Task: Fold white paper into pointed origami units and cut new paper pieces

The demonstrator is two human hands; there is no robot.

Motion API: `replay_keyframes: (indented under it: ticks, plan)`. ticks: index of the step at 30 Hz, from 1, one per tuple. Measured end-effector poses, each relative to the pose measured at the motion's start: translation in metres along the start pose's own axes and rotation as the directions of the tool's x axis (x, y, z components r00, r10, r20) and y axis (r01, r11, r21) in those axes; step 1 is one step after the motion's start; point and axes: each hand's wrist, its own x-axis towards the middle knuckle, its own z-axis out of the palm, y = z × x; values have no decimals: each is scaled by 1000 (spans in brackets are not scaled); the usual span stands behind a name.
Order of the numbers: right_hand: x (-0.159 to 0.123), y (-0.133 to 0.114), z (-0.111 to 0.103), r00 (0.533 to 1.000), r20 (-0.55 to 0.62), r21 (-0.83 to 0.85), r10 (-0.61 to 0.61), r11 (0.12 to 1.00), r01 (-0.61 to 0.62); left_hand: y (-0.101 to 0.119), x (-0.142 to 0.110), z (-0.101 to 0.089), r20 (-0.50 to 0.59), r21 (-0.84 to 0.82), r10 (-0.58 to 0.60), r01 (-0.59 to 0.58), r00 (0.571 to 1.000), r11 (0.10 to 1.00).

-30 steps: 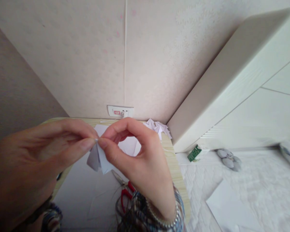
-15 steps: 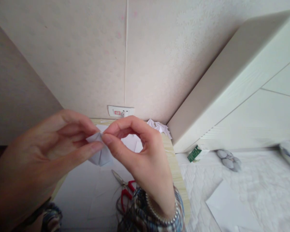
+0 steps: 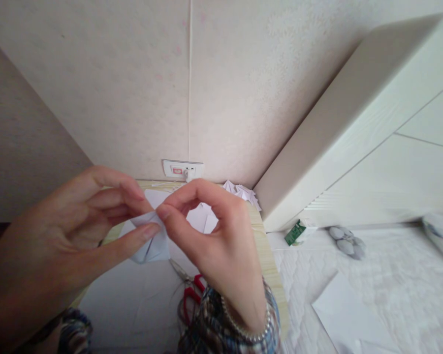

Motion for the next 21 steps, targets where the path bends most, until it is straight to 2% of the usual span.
replay_keyframes:
  ticks: [4, 6, 9, 14, 17, 21]
  plan:
    - [0, 1, 3, 998, -49, -48, -35, 998, 33, 1, 0, -3, 1, -1, -19, 19, 1000, 1000]
    - [1, 2, 3, 1000, -28, -7, -11, 1000, 11, 3, 0, -3, 10, 4, -64, 64, 998, 998]
    - [3, 2, 1, 1000, -1, 16, 12, 1000, -12, 5, 2, -1, 19, -11, -70, 70, 997, 997]
    - [2, 2, 2, 995, -89, -68, -46, 997, 40, 2, 4, -1, 11, -86, -123, 123, 992, 989]
    - [1, 5, 1, 985, -150, -112, -87, 991, 71, 2, 6, -4, 4, -72, -140, 140, 990, 987]
    - [-1, 6, 0, 968, -229, -70, -98, 994, 84, 4, 9, -4, 78, -14, -159, 160, 984, 987]
